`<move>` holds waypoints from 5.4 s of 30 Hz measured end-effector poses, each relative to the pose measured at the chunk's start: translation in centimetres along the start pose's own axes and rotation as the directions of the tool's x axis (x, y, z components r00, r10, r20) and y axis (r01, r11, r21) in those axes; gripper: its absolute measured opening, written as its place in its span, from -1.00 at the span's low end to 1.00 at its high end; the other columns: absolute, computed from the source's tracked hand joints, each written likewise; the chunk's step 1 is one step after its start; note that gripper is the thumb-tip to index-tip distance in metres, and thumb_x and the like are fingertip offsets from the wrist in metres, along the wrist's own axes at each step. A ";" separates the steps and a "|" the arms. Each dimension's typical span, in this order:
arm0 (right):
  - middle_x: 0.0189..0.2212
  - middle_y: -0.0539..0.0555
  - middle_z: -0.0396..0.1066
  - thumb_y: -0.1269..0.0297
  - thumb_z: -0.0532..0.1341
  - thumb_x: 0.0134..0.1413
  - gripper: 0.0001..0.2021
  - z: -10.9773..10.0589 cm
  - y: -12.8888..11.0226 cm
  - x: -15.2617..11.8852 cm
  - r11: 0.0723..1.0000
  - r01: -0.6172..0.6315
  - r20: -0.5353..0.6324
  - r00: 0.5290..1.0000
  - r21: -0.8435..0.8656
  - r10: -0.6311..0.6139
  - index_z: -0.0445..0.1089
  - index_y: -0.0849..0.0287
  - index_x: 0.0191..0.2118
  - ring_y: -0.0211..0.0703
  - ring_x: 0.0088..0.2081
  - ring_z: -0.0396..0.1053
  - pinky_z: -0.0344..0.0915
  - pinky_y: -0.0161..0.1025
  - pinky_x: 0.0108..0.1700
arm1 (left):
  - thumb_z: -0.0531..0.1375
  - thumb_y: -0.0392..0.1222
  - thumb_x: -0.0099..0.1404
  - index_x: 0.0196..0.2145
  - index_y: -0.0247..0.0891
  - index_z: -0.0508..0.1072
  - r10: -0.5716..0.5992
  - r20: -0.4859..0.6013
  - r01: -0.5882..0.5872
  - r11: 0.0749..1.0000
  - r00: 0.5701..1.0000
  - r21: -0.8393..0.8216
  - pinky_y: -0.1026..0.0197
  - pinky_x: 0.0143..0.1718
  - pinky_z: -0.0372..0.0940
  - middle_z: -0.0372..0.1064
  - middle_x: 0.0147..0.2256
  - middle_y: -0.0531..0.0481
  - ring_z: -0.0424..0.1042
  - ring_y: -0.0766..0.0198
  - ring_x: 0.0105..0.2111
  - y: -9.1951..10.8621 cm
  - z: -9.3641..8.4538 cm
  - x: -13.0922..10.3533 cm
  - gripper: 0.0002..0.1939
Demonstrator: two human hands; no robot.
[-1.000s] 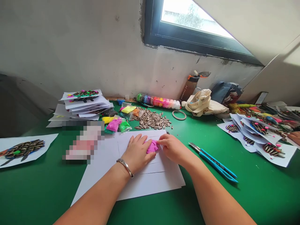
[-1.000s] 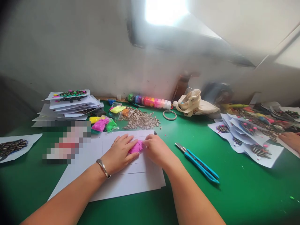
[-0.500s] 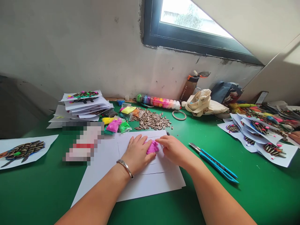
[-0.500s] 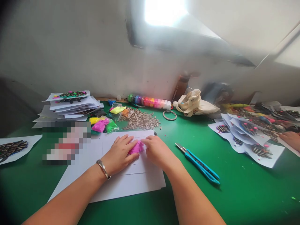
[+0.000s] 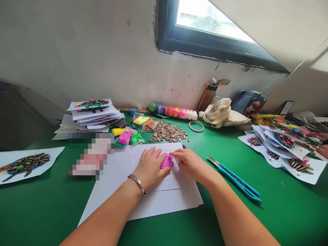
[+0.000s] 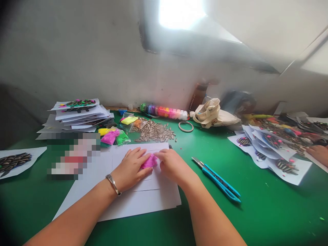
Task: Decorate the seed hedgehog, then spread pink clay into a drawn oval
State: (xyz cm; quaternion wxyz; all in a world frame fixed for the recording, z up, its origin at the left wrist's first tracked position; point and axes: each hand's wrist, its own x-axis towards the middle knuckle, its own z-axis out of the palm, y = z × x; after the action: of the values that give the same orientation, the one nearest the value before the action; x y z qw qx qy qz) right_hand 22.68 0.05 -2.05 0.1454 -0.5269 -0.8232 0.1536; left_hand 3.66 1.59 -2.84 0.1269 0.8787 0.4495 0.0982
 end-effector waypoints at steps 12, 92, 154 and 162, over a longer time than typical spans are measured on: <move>-0.21 0.07 0.37 0.66 0.02 -0.07 -0.49 0.3 -0.1 -0.1 0.997 -0.017 0.007 1.000 -0.073 0.018 0.40 0.05 -0.06 -0.15 -0.16 0.23 0.13 -0.29 -0.15 | 0.14 0.03 0.23 0.03 -0.14 0.32 0.009 -0.017 -0.010 0.998 1.000 -0.058 -0.26 0.13 -0.05 0.27 0.07 -0.14 0.10 -0.10 0.13 -0.1 -0.4 0.1 -0.57; -0.07 0.09 0.30 0.60 0.05 -0.04 -0.47 1.2 -1.0 0.8 0.995 -0.010 0.007 1.000 -0.099 0.011 0.36 -0.05 0.01 -0.11 -0.14 0.25 0.18 -0.24 -0.18 | -0.02 -0.53 0.11 -0.28 -0.24 0.54 0.031 -0.063 -0.035 0.997 0.998 -0.064 0.22 -0.07 0.28 0.48 -0.24 -0.05 0.40 0.21 -0.15 -3.1 -1.5 0.6 -0.59; -0.26 0.06 0.38 0.57 -0.02 0.04 -0.58 -1.6 -0.9 -1.5 0.996 -0.081 0.082 0.993 -0.039 0.084 0.42 0.04 -0.09 -0.21 -0.27 0.32 0.18 -0.31 -0.21 | -0.03 -0.44 0.23 -0.52 -0.25 0.41 0.088 -0.036 -0.090 0.993 0.996 -0.079 0.23 -0.27 0.26 0.30 -0.42 -0.05 0.31 0.22 -0.33 -2.2 -2.2 0.5 -0.70; -0.31 0.06 0.36 0.55 0.04 0.05 -0.63 -1.4 -1.8 -1.7 0.988 -0.054 0.131 0.989 -0.142 0.073 0.47 0.03 -0.16 -0.20 -0.27 0.31 0.14 -0.33 -0.29 | -0.04 -0.44 0.25 -0.45 -0.28 0.45 0.079 -0.038 -0.082 0.993 0.996 -0.079 0.21 -0.20 0.25 0.32 -0.37 -0.08 0.32 0.20 -0.27 -2.3 -2.0 0.5 -0.70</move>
State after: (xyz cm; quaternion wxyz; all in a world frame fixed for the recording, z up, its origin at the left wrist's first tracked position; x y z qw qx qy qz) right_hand 22.41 -2.07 -0.15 0.0473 -0.5499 -0.8226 0.1364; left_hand 1.61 3.55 -1.58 0.1505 0.8885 0.4115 0.1365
